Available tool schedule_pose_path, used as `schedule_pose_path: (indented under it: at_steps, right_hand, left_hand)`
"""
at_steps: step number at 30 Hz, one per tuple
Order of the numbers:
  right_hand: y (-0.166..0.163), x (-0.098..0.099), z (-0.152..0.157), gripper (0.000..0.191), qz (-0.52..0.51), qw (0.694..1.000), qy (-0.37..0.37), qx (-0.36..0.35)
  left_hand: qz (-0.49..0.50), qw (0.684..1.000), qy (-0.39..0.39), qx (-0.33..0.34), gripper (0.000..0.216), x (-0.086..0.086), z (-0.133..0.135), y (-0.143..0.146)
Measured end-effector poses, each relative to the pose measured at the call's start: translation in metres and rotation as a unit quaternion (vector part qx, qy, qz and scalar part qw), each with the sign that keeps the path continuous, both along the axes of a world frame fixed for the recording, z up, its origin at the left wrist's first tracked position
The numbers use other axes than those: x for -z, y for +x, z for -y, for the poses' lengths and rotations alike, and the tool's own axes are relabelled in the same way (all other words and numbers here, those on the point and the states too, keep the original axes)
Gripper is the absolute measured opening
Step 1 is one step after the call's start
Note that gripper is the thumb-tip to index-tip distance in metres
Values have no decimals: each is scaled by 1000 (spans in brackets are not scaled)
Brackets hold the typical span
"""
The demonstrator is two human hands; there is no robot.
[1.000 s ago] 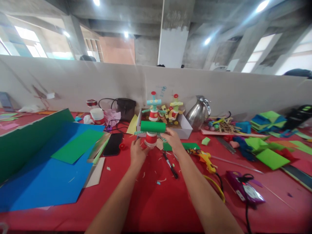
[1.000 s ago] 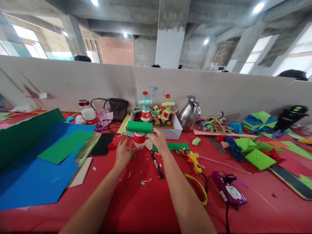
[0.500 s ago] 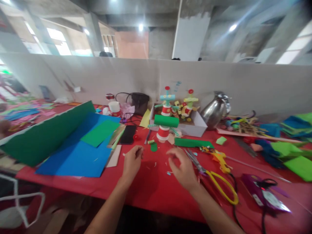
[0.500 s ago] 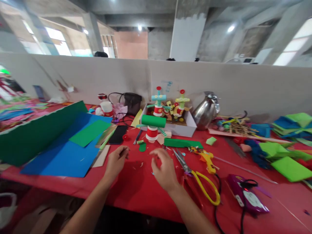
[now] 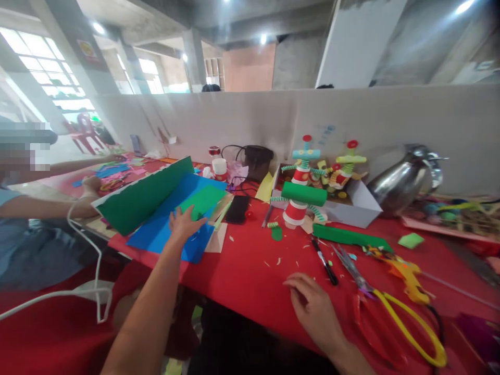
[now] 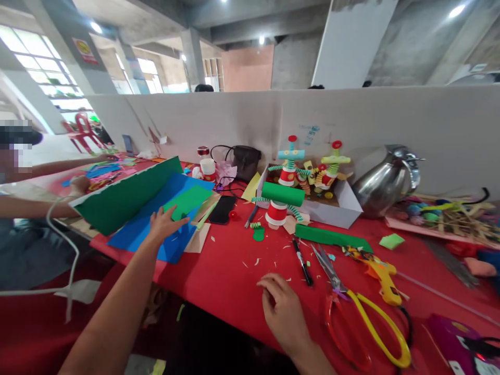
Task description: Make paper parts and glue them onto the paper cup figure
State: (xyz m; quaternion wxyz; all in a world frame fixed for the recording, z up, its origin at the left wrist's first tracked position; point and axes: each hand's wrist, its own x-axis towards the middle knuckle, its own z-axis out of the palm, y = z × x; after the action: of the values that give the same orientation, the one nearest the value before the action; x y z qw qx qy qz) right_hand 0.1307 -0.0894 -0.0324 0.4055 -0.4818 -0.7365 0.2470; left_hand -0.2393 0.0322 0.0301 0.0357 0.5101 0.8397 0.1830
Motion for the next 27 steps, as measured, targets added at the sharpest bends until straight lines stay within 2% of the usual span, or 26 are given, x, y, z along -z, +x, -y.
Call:
schedule_pose_path:
  at_steps: [3, 5, 10, 14, 19, 23, 25, 27]
  right_hand:
    - [-16, -8, -3, 23, -14, 999, -28, -42]
    - [-34, -17, -7, 24, -25, 994, -47, -94]
    - [-90, -37, -22, 31, -8, 975, -66, -213]
    - [-124, -38, -39, 35, 15, 969, -69, -236]
    - [-150, -25, -62, 41, -16, 967, -139, -212]
    - [-165, -19, -83, 42, -117, 954, -213, -175]
    - [-175, -22, -97, 32, -181, 936, -252, -168]
    - [-187, -27, -112, 24, -255, 899, -321, -157]
  left_hand:
    - [-6, 999, -44, 24, 101, 9, 7, 17]
    - [-23, 999, -36, 31, 104, 16, 4, 25]
    - [-24, 999, -16, 24, 91, 18, -24, 21]
    - [-24, 999, -21, 30, 80, 9, -38, 13]
    - [-38, 995, -33, 90, 46, -11, -43, -3]
    - [-33, 994, -7, 99, 43, -43, -47, -36]
    - [-22, 993, 8, 112, 42, -59, -49, -54]
    - [7, 991, 30, 128, 40, -71, -50, -67]
